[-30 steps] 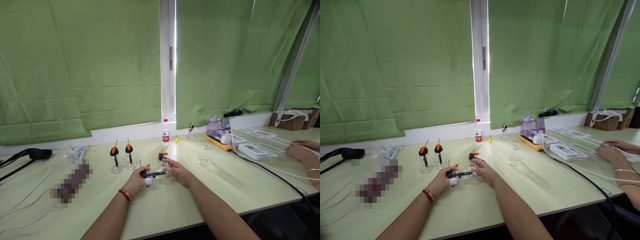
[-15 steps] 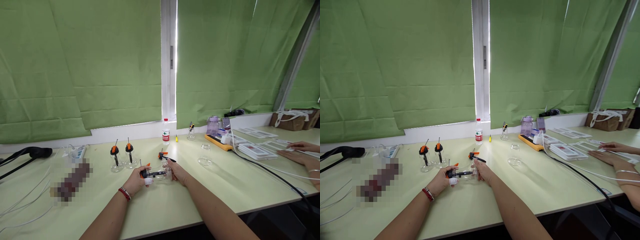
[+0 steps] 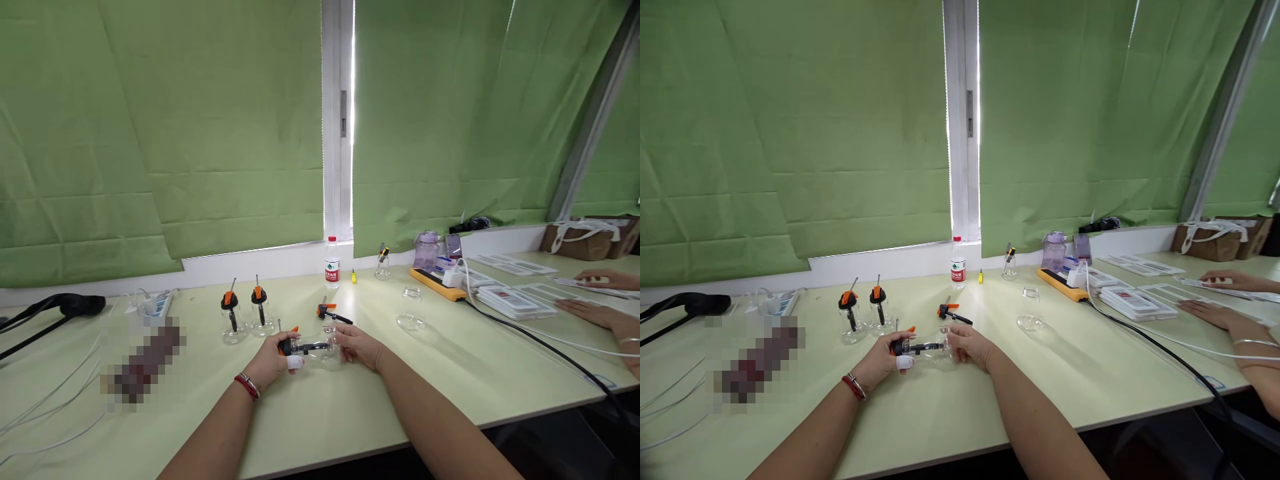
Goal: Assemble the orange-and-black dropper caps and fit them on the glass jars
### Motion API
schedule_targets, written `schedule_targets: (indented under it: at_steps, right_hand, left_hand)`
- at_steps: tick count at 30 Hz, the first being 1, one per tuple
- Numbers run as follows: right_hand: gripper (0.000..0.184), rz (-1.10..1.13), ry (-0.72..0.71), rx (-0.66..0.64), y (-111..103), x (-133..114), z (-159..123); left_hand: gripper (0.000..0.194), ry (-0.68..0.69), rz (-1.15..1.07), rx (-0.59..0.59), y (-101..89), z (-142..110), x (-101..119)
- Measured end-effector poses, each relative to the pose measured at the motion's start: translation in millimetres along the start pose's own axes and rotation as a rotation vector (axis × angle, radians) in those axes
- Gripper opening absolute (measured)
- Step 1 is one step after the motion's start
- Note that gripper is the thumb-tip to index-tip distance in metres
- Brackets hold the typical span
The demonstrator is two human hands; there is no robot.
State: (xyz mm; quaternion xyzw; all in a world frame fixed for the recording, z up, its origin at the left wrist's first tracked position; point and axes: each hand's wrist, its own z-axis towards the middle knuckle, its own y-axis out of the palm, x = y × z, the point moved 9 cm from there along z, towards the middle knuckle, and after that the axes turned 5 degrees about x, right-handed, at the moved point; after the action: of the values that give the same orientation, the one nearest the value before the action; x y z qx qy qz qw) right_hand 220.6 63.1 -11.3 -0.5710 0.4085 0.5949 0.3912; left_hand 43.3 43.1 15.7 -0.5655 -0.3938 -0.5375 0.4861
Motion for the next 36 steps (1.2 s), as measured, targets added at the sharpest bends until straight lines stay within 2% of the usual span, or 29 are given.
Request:
schedule_targets:
  at_steps: [4, 7, 10, 13, 15, 22, 26, 30, 33, 36]
  right_hand:
    - [0.061, -0.038, 0.059, 0.090, -4, 10, 8]
    - [0.063, -0.019, 0.047, 0.129, -6, 9, 8]
    - [0.056, 0.089, -0.019, 0.071, -1, 0, 3]
    - [0.066, 0.142, -0.105, -0.036, 6, -11, -4]
    - [0.069, 0.133, -0.131, -0.062, 6, -13, -6]
    - [0.053, 0.020, -0.075, 0.003, 5, -4, 2]
    - [0.062, -0.032, -0.018, 0.049, 4, 1, 5]
    - [0.065, -0.026, 0.024, 0.090, 3, 3, 7]
    - [0.058, 0.085, -0.018, 0.054, 5, -3, 3]
    - [0.065, 0.182, -0.099, -0.041, 10, -12, -2]
  left_hand:
    - [0.060, 0.021, -0.020, -0.031, 2.3, 1, -1]
    - [0.059, 0.014, -0.015, -0.032, 3.2, 1, -2]
    - [0.058, 0.010, -0.044, 0.010, -0.3, 1, 2]
    - [0.056, 0.007, -0.058, 0.048, -4.3, -1, 8]
    - [0.056, 0.001, -0.046, 0.051, -5.1, -2, 11]
    - [0.063, -0.011, -0.054, 0.025, -3.0, -2, 8]
    - [0.061, -0.006, -0.057, -0.006, 0.2, -2, 7]
    - [0.058, 0.012, -0.075, 0.011, -1.3, -1, 6]
    - [0.057, 0.013, -0.090, 0.024, -3.1, 1, 5]
    - [0.057, 0.014, -0.117, 0.046, -6.1, 3, 3]
